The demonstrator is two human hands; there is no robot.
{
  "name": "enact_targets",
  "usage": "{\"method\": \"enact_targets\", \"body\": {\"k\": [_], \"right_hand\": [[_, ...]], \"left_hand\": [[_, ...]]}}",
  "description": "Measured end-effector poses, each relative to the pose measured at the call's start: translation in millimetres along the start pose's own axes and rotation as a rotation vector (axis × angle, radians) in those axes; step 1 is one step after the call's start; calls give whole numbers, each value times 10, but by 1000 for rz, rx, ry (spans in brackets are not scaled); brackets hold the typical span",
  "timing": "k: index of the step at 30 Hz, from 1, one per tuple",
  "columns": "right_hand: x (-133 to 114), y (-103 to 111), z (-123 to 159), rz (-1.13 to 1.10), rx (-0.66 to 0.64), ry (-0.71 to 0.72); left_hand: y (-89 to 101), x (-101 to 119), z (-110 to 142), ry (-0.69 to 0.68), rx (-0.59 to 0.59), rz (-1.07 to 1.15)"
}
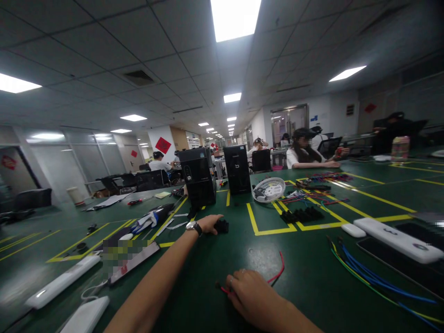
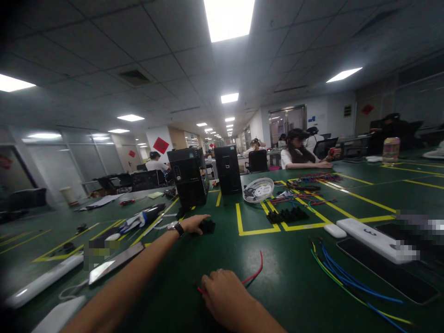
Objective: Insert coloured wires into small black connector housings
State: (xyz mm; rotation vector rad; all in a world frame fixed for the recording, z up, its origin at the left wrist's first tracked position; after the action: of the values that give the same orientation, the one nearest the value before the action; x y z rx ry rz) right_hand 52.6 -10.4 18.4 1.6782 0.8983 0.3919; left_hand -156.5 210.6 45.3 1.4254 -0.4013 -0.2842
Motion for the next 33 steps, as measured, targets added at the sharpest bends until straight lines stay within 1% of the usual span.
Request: {"method": "enact_targets", "body": {"k": [9,14,16,18,20,22,25,27,29,30,33], "right_hand": [[18,-12,-3,-25,-5,-14],[35,-18,20,-33,-2,-5],[54,21,33,-34,2,-6],[92,98,59,-30,9,11],[153,203,104,-24,11,24],[230,307,163,-20,-10,13],[316,390,226,-27,-74,-33],[309,370,198,-71,-92,-58],[220,287,71,-108,-82,-66],[142,226,-36,-109,-74,-64],[-206,5,-517,-40,-66,-64]], "left_hand": [[-10,-11,-25,23,16,3],[24,10,6,-19,7,3],[65,12,47,-44,53,7],[113,13,132,-62,159,18],[156,16,282,-81,287,35],[187,23,506,-118,382,49],[238,44,963,-178,437,54],[308,71,1312,-202,477,59],[418,120,1644,-202,524,56],[488,157,1788,-198,543,53],[719,348,2078,-199,571,62]]}}
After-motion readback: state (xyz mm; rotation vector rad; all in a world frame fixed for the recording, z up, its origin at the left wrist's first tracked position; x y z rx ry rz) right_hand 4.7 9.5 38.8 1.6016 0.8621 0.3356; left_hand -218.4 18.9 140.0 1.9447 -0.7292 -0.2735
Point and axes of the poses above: each hand's wrist, its own z-axis away from the middle knuckle, its own y-axis out of the back of the hand, x = y × z, the point moved 1 cm from there along -z, towards the middle knuckle, and after that the axes turned 4 degrees about x, right-handed, at the moved point
